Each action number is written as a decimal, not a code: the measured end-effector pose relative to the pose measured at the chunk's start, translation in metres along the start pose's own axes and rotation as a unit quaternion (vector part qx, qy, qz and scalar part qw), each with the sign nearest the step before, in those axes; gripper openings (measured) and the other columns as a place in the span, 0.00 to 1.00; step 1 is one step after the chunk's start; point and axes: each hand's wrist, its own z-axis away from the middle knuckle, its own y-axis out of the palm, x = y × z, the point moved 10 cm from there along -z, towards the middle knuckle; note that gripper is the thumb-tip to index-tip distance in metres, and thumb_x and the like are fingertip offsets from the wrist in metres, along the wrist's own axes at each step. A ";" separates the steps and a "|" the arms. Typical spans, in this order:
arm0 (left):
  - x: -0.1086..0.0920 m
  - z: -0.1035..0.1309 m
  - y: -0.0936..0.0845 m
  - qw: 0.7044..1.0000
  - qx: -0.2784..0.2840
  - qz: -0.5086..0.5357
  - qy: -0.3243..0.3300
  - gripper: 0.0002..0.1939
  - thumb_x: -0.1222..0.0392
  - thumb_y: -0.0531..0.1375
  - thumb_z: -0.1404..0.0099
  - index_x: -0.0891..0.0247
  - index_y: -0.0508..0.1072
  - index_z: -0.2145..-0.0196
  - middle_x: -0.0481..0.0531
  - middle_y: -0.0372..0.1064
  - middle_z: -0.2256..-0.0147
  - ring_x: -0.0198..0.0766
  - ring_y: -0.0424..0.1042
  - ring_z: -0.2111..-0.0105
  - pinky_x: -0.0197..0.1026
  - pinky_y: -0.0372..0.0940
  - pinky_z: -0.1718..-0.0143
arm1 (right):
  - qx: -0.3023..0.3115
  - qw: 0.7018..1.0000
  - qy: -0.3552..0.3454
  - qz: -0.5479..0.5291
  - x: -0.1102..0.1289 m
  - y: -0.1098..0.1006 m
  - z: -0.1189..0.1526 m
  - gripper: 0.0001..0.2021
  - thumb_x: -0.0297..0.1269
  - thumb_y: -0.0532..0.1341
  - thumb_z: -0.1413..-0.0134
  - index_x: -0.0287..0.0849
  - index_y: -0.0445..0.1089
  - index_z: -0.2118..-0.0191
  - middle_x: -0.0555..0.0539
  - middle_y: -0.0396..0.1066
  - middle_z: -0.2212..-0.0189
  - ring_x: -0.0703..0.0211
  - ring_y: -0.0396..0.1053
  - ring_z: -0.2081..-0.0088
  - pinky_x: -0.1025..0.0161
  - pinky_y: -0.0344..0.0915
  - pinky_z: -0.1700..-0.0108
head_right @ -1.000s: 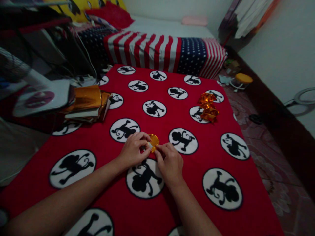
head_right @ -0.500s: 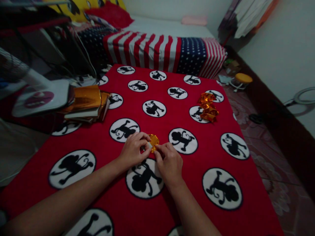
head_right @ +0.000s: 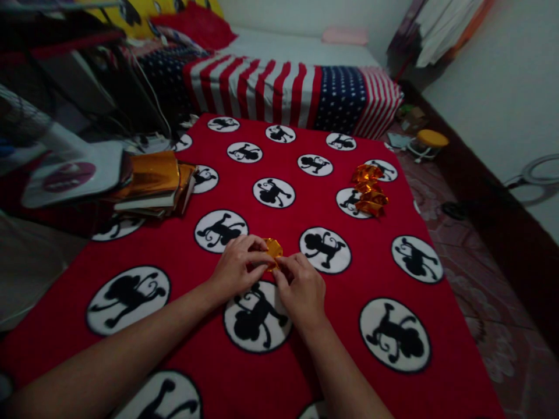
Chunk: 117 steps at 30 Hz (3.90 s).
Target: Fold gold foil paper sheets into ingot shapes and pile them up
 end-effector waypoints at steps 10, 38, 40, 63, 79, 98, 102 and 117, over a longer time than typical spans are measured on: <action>0.002 0.000 0.001 1.000 0.000 0.003 -0.008 0.09 0.62 0.61 0.40 0.49 0.80 0.65 0.49 0.68 0.58 0.41 0.64 0.56 0.46 0.57 0.57 | -0.004 0.995 -0.024 -0.093 -0.006 -0.002 0.005 0.06 0.29 0.61 0.47 0.44 0.72 0.63 0.49 0.69 0.67 0.61 0.67 0.67 0.64 0.63 0.65; 0.004 -0.003 0.001 0.999 0.002 0.000 -0.048 0.05 0.60 0.65 0.43 0.60 0.72 0.73 0.49 0.69 0.58 0.42 0.65 0.56 0.46 0.58 0.56 | -0.019 0.995 -0.033 -0.089 -0.006 -0.002 0.006 0.08 0.30 0.61 0.46 0.45 0.76 0.62 0.48 0.67 0.65 0.60 0.67 0.66 0.64 0.65 0.65; 0.005 -0.003 0.001 0.999 -0.002 -0.001 -0.048 0.04 0.60 0.64 0.43 0.60 0.72 0.74 0.48 0.69 0.58 0.42 0.65 0.56 0.46 0.58 0.56 | -0.021 0.995 -0.031 -0.088 -0.007 -0.002 0.006 0.08 0.30 0.61 0.46 0.46 0.76 0.62 0.48 0.68 0.65 0.60 0.67 0.66 0.64 0.65 0.65; 0.002 -0.002 0.001 0.998 -0.015 -0.020 -0.050 0.06 0.62 0.64 0.44 0.61 0.70 0.75 0.49 0.69 0.59 0.42 0.65 0.56 0.47 0.58 0.57 | -0.005 0.984 -0.136 0.113 0.020 -0.006 0.021 0.10 0.35 0.55 0.37 0.44 0.74 0.62 0.44 0.64 0.66 0.57 0.62 0.63 0.61 0.60 0.62; -0.002 -0.002 0.004 1.000 0.018 -0.006 -0.003 0.12 0.61 0.61 0.38 0.43 0.79 0.60 0.49 0.67 0.58 0.42 0.63 0.56 0.47 0.55 0.57 | 0.017 0.953 -0.159 0.256 0.038 0.006 0.021 0.09 0.29 0.54 0.39 0.42 0.72 0.60 0.43 0.66 0.64 0.53 0.60 0.61 0.57 0.55 0.61; 0.002 -0.007 0.005 1.000 0.013 -0.012 -0.026 0.06 0.55 0.64 0.40 0.45 0.80 0.65 0.48 0.68 0.59 0.40 0.63 0.58 0.46 0.53 0.58 | 0.021 0.967 -0.170 0.191 0.030 0.008 0.027 0.12 0.27 0.53 0.38 0.38 0.71 0.53 0.41 0.67 0.60 0.53 0.61 0.59 0.57 0.57 0.59; 0.002 -0.007 0.005 1.000 0.008 -0.009 -0.026 0.06 0.56 0.64 0.39 0.45 0.80 0.65 0.48 0.68 0.59 0.40 0.63 0.58 0.46 0.53 0.58 | -0.023 0.975 -0.185 0.119 0.022 -0.004 0.035 0.16 0.30 0.54 0.38 0.37 0.66 0.46 0.40 0.65 0.57 0.52 0.61 0.57 0.55 0.60 0.56; 0.003 -0.006 0.005 1.000 0.009 -0.002 -0.027 0.06 0.55 0.64 0.40 0.44 0.80 0.65 0.48 0.68 0.59 0.39 0.63 0.58 0.46 0.54 0.58 | 0.002 0.957 -0.157 0.243 0.030 -0.001 0.048 0.17 0.35 0.53 0.37 0.38 0.68 0.46 0.40 0.68 0.58 0.49 0.60 0.57 0.52 0.54 0.55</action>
